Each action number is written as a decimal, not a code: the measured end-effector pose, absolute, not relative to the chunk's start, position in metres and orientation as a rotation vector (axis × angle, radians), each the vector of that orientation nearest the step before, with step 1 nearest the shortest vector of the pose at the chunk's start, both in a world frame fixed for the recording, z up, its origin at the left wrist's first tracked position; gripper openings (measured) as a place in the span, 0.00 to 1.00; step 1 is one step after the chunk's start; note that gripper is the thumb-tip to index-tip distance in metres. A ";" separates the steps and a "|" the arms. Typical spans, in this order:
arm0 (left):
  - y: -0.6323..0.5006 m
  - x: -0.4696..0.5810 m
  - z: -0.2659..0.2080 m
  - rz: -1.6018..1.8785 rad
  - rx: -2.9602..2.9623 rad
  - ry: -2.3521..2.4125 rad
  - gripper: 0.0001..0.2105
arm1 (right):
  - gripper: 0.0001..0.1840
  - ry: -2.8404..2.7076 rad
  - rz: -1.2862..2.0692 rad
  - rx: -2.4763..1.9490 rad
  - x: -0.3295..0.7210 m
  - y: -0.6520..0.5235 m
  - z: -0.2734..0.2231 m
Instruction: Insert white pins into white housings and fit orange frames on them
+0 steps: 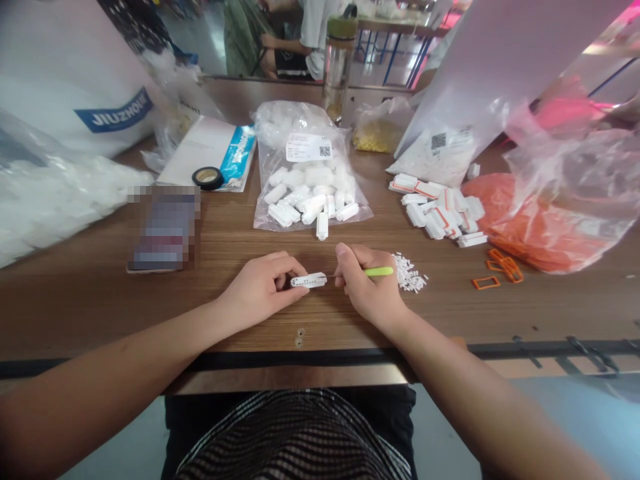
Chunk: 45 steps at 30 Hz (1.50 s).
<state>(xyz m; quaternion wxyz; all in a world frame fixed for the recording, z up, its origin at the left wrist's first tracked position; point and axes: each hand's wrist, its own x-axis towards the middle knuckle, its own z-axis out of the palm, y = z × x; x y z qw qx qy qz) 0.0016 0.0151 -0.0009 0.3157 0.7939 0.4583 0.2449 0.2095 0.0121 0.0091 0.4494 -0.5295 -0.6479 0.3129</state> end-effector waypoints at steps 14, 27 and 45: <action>0.014 0.002 0.001 0.639 2.075 1.215 0.04 | 0.25 -1.745 0.742 -1.320 0.208 0.011 0.013; 0.015 0.002 -0.001 0.644 2.093 1.212 0.04 | 0.25 -1.767 0.664 -1.272 0.207 0.008 0.013; 0.015 0.002 0.000 0.647 2.097 1.207 0.03 | 0.25 -1.735 0.686 -1.279 0.207 0.008 0.011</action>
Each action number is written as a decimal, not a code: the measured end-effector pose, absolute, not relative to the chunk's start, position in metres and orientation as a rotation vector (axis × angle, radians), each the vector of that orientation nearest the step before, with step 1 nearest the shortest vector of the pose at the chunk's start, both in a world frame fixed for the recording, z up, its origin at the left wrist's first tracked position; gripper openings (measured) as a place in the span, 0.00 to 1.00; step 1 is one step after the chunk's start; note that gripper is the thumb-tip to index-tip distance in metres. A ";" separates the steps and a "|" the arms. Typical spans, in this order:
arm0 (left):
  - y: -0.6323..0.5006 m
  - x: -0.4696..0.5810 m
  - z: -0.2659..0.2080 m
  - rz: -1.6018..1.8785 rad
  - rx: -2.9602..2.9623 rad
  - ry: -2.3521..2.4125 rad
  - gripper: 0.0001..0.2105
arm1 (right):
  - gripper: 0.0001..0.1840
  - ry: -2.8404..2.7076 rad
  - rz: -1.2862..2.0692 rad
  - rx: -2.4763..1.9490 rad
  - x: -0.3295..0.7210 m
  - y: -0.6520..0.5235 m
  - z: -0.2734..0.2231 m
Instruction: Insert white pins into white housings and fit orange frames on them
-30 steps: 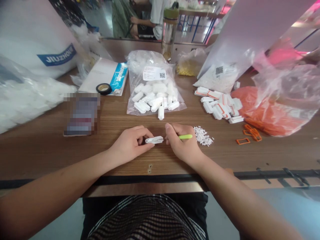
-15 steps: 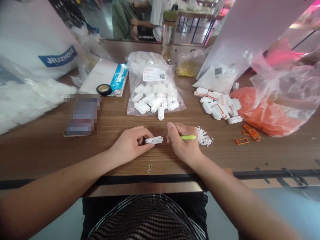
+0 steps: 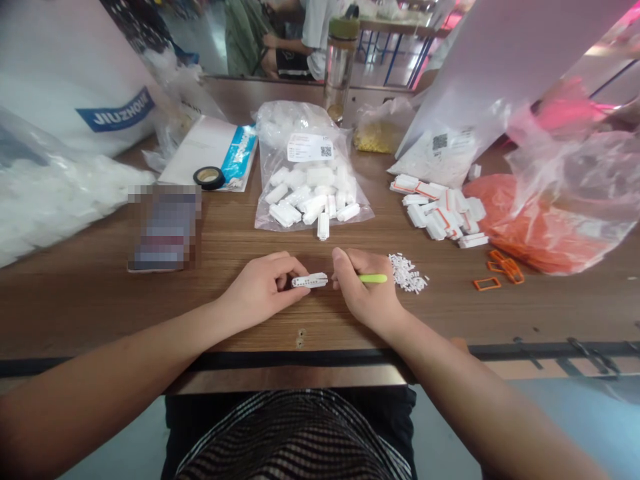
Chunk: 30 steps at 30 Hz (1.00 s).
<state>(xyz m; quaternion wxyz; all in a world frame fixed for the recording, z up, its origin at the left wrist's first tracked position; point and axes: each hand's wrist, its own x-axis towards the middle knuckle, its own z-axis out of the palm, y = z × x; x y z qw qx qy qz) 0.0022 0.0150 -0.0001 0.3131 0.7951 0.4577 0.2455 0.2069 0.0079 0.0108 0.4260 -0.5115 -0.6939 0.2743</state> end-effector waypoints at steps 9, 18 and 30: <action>0.015 0.002 -0.001 0.636 2.092 1.215 0.04 | 0.25 -1.650 0.680 -1.309 0.209 0.010 0.012; 0.015 0.002 -0.001 0.641 2.089 1.208 0.04 | 0.25 -1.728 0.654 -1.307 0.209 0.010 0.012; 0.015 0.002 -0.003 0.641 2.082 1.217 0.03 | 0.24 -2.027 0.457 -1.187 0.205 0.008 0.018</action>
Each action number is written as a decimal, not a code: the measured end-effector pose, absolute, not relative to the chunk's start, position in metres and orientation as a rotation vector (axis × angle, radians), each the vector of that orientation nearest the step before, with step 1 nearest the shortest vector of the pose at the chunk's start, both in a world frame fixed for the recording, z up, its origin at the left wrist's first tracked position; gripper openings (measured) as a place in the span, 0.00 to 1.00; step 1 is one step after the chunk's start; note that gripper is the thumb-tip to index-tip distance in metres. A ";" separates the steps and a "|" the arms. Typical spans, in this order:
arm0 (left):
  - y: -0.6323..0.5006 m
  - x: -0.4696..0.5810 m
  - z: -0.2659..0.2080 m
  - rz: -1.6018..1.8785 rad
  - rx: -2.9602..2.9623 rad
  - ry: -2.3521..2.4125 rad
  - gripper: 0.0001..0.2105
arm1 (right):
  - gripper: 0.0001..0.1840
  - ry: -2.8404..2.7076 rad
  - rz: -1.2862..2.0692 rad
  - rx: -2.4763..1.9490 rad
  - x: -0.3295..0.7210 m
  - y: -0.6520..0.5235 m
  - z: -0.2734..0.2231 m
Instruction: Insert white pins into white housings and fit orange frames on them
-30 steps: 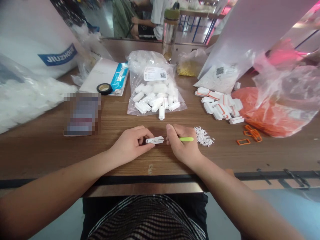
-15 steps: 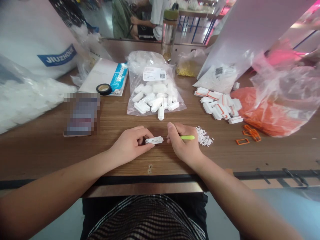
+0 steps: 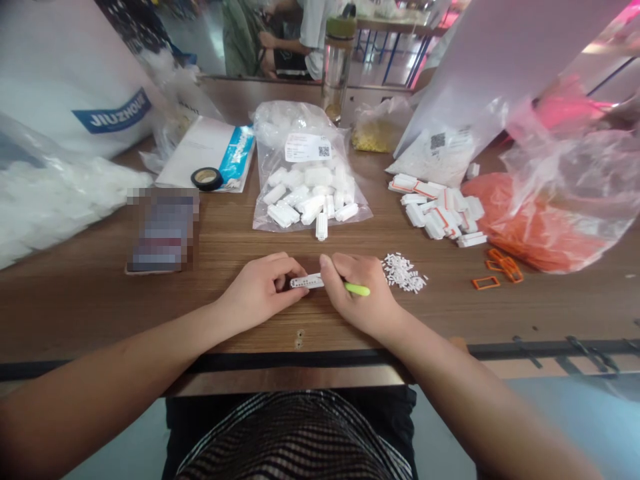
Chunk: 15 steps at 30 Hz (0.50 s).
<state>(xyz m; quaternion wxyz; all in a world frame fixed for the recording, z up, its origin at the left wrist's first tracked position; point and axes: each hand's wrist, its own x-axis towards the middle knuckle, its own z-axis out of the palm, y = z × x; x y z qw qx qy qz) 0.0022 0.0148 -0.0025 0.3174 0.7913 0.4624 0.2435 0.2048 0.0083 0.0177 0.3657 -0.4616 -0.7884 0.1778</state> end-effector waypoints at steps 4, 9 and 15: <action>0.014 0.001 -0.002 0.641 2.080 1.202 0.04 | 0.25 -1.765 0.634 -1.270 0.210 0.010 0.014; 0.015 0.001 -0.002 0.649 2.089 1.202 0.04 | 0.25 -1.722 0.686 -1.267 0.211 0.011 0.012; 0.016 0.002 -0.002 0.643 2.081 1.212 0.04 | 0.25 -1.782 0.685 -1.280 0.210 0.012 0.014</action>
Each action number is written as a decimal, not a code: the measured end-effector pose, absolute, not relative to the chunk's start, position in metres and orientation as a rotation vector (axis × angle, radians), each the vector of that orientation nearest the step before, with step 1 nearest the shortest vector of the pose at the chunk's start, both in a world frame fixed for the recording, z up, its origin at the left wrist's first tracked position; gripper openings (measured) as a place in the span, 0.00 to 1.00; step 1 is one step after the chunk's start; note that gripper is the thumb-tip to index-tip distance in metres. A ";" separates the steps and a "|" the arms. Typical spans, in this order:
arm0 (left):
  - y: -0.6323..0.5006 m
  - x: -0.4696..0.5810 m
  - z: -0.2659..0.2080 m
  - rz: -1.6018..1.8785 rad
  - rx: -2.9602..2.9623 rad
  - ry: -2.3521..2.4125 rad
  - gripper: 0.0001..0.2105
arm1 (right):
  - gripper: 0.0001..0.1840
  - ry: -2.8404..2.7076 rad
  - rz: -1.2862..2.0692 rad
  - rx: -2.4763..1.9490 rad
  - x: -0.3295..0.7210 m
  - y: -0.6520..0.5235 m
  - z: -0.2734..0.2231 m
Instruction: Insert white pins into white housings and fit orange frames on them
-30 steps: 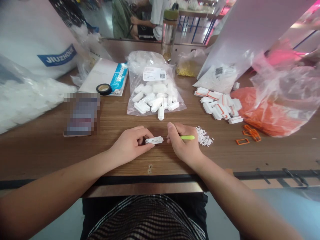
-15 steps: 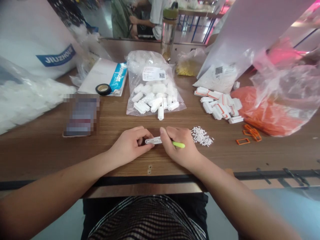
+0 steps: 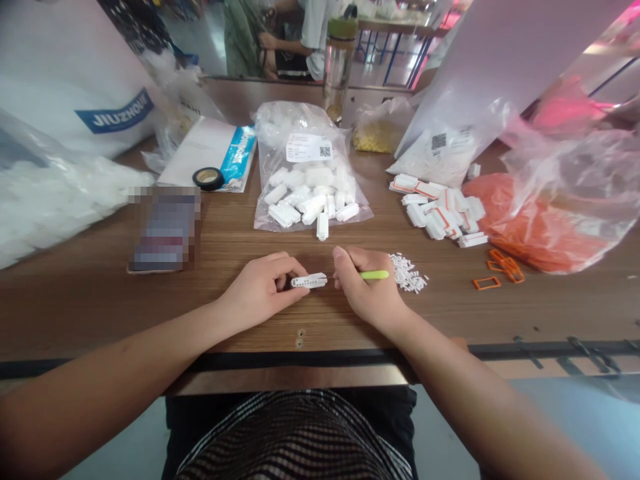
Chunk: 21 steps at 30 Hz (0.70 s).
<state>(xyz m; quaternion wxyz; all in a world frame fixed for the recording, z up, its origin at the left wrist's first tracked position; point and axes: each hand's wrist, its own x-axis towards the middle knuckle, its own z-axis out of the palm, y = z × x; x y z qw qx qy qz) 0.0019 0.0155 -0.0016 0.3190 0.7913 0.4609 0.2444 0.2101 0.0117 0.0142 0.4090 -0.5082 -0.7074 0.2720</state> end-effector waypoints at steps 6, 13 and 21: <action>0.015 0.002 -0.001 0.631 2.068 1.216 0.04 | 0.25 -1.847 0.661 -1.281 0.210 0.010 0.019; 0.016 0.002 -0.001 0.630 2.073 1.213 0.04 | 0.25 -1.806 0.652 -1.297 0.211 0.010 0.017; 0.015 0.002 -0.002 0.628 2.082 1.210 0.04 | 0.24 -2.067 0.469 -1.191 0.211 0.008 0.021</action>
